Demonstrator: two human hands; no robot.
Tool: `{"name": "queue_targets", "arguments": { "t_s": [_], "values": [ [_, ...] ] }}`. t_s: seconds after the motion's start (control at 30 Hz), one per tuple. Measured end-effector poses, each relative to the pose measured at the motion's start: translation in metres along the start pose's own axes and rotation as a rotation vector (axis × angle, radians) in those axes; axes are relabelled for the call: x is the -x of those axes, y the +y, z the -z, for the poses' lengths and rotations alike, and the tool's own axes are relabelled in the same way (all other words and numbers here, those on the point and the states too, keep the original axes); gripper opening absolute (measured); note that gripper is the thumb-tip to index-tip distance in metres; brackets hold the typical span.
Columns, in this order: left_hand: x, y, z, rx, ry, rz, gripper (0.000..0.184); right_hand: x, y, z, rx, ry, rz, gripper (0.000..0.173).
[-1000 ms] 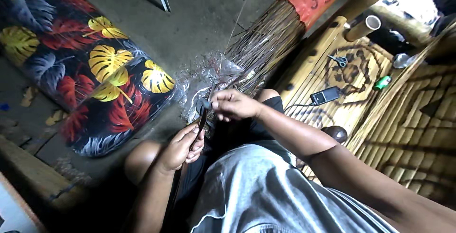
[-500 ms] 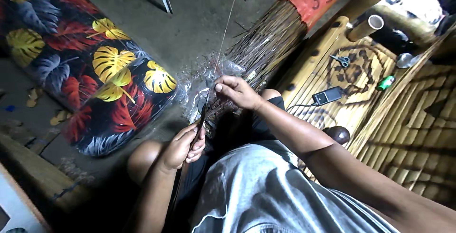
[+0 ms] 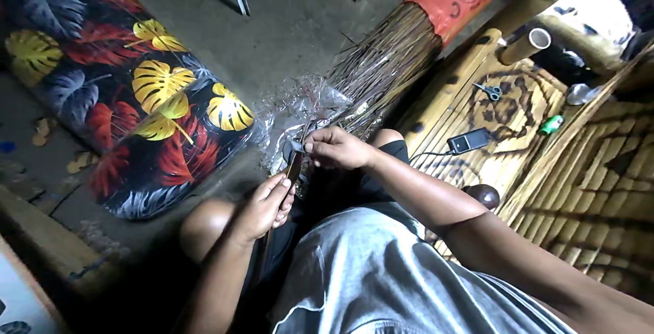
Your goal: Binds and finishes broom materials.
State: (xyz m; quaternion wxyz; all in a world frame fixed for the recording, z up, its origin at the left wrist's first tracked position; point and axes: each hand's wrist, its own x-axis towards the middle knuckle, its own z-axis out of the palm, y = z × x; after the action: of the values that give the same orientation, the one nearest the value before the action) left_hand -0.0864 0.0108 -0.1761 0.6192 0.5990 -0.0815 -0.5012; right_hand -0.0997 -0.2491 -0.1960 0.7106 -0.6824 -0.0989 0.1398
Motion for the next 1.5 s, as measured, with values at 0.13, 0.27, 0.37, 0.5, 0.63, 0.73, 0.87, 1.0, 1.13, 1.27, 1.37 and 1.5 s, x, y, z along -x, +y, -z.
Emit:
{"name": "queue_targets", "arguments": {
  "t_s": [0.13, 0.27, 0.37, 0.5, 0.63, 0.73, 0.87, 1.0, 1.13, 1.27, 1.37, 1.5],
  "values": [
    [-0.001, 0.001, 0.0, 0.001, -0.009, -0.007, 0.032, -0.004, 0.002, 0.01, 0.083, 0.068, 0.095, 0.026],
    [-0.001, 0.002, 0.0, 0.021, -0.024, -0.015, 0.032, -0.008, 0.001, 0.016, 0.133, 0.195, 0.14, 0.024],
    [0.0, 0.001, 0.001, 0.029, -0.037, -0.017, 0.033, -0.009, 0.0, 0.028, 0.05, 0.27, 0.112, 0.024],
    [0.001, 0.001, 0.002, 0.11, -0.078, 0.001, 0.035, -0.011, -0.002, 0.034, -0.114, 0.448, 0.068, 0.028],
    [0.001, 0.001, 0.004, 0.136, -0.103, -0.013, 0.036, -0.005, -0.009, 0.026, -0.131, 0.27, 0.053, 0.03],
    [-0.001, 0.0, 0.005, 0.158, -0.127, -0.015, 0.035, 0.0, -0.008, 0.002, -0.158, 0.057, 0.018, 0.027],
    [0.0, 0.0, 0.013, 0.292, -0.264, 0.007, 0.034, -0.002, 0.008, -0.009, -0.252, 0.013, 0.121, 0.026],
    [0.0, 0.0, 0.018, 0.46, -0.371, 0.051, 0.03, -0.004, 0.011, -0.008, -0.097, 0.127, 0.272, 0.027],
    [-0.001, 0.0, 0.019, 0.515, -0.414, 0.056, 0.027, -0.009, 0.01, -0.004, 0.055, 0.243, 0.376, 0.028],
    [0.0, 0.0, 0.018, 0.513, -0.417, 0.054, 0.027, -0.014, 0.001, 0.013, -0.055, 0.28, 0.295, 0.029],
    [0.0, -0.001, 0.018, 0.487, -0.416, 0.054, 0.027, -0.021, -0.009, 0.031, -0.194, 0.342, 0.238, 0.031],
    [0.0, -0.003, 0.018, 0.441, -0.38, 0.032, 0.029, -0.027, -0.023, 0.043, -0.299, 0.299, 0.186, 0.033]
  ]
}}
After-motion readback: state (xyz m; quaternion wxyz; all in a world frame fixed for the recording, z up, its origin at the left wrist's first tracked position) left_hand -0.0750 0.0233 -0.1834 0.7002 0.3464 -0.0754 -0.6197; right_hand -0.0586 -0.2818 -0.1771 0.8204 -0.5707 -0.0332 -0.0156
